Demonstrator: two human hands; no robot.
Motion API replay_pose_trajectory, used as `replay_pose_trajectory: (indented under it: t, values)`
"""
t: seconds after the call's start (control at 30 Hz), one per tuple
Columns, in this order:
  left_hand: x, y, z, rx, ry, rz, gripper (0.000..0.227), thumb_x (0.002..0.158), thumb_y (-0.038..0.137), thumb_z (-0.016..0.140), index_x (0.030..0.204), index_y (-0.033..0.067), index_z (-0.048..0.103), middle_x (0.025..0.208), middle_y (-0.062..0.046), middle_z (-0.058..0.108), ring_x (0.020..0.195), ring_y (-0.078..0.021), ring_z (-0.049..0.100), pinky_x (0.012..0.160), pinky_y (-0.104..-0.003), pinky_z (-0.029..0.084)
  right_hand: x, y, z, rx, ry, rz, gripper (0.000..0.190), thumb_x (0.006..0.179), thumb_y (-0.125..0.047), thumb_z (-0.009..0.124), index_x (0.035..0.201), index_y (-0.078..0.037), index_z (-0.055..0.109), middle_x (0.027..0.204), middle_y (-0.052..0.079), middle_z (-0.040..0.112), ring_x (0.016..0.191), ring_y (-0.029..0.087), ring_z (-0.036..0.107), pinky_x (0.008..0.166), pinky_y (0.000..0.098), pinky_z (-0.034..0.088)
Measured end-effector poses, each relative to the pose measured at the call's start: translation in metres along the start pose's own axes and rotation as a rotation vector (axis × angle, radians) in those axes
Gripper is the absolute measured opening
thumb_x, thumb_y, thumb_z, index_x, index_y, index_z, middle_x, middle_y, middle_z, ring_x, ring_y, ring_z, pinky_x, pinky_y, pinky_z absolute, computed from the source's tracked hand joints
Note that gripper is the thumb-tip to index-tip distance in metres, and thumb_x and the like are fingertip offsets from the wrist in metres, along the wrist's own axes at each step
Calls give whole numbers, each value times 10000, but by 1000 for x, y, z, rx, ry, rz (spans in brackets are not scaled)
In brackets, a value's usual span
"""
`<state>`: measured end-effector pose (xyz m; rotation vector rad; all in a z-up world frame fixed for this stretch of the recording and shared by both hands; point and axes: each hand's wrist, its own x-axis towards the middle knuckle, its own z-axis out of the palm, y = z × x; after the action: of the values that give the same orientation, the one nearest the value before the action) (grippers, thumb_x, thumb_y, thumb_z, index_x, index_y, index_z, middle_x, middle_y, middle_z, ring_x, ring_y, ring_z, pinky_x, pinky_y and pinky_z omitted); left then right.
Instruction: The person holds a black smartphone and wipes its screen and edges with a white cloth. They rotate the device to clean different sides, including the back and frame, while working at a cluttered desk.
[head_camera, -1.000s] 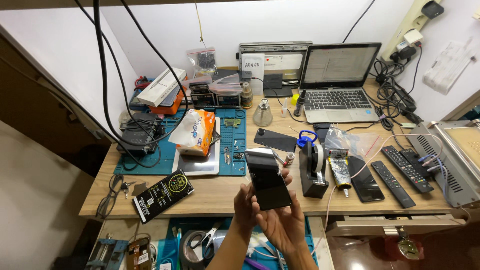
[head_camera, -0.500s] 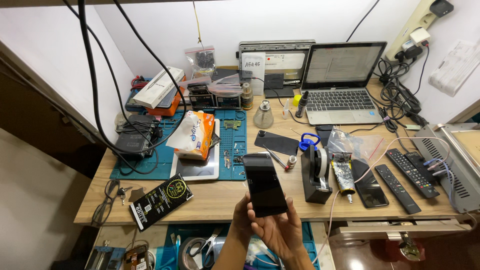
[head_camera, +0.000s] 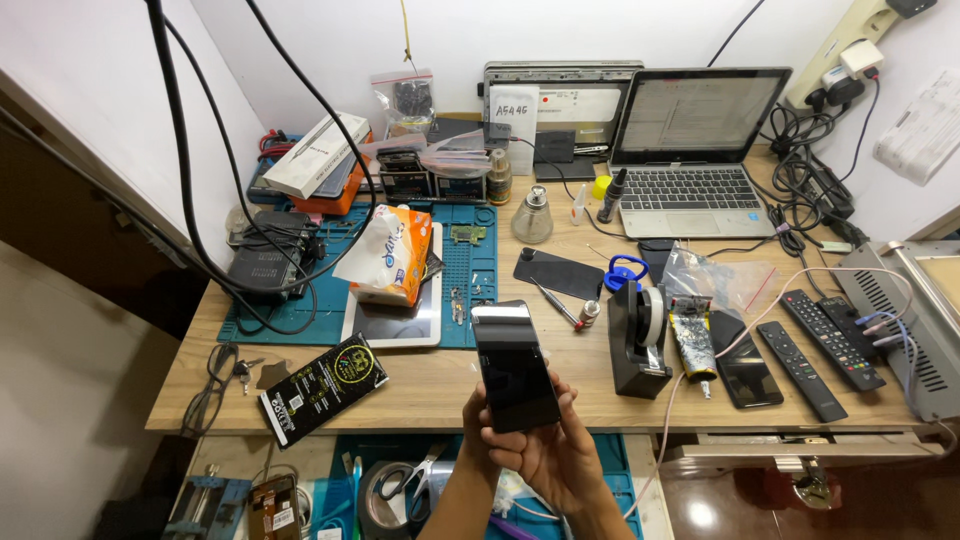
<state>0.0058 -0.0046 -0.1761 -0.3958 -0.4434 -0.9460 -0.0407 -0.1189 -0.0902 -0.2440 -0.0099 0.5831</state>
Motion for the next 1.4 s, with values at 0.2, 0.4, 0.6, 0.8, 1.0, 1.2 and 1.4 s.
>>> replay_pose_trajectory:
  t: [0.2, 0.4, 0.6, 0.8, 1.0, 1.2, 1.4]
  values:
    - [28, -8, 46, 409, 121, 236, 798, 823, 436, 550, 1350, -94, 269, 1287, -309, 426, 1188, -373, 476, 1000, -422, 437, 5, 3, -23, -614, 394, -437, 436, 876, -394, 474, 893, 35, 553, 567, 140, 569, 424, 249, 569, 373, 329, 480]
    - [41, -19, 58, 440, 396, 496, 702, 773, 362, 631, 1306, -18, 376, 1191, -267, 512, 1064, -380, 543, 841, -393, 522, -5, 2, 21, -1178, 431, -963, 375, 743, -20, 648, 1104, 39, 563, 1016, 159, 652, 795, 201, 674, 668, 291, 605]
    - [42, -17, 47, 392, 291, 433, 713, 810, 355, 596, 1340, -36, 322, 1237, -264, 486, 1110, -366, 528, 830, -423, 525, -6, 2, 20, -1249, 456, -1072, 313, 740, 19, 646, 1046, 72, 599, 1039, 190, 640, 956, 248, 649, 842, 300, 559]
    - [44, -20, 51, 428, 329, 422, 707, 799, 373, 598, 1314, -34, 335, 1206, -243, 502, 1088, -342, 538, 826, -387, 523, -7, 1, 9, -1192, 431, -1062, 302, 731, 39, 650, 1029, 66, 605, 1024, 191, 640, 951, 242, 645, 854, 296, 552]
    - [50, -25, 59, 441, 284, 450, 683, 788, 345, 630, 1287, -30, 353, 1176, -253, 497, 1078, -339, 526, 855, -383, 519, -8, -2, 6, -1221, 418, -1072, 291, 734, 29, 655, 1022, 53, 617, 984, 174, 643, 920, 227, 647, 840, 278, 557]
    - [49, -27, 57, 368, 284, 466, 695, 784, 325, 640, 1299, -25, 332, 1182, -266, 482, 1085, -353, 515, 892, -383, 504, -10, -4, 15, -1381, 409, -1109, 269, 749, -17, 654, 1014, 21, 621, 972, 152, 657, 914, 216, 653, 826, 274, 556]
    - [55, -34, 64, 436, 270, 499, 694, 769, 381, 630, 1264, -21, 355, 1127, -233, 499, 1031, -309, 536, 863, -347, 507, -9, -3, 21, -1429, 379, -1168, 231, 752, 7, 641, 982, 25, 629, 987, 168, 656, 968, 241, 643, 870, 291, 531]
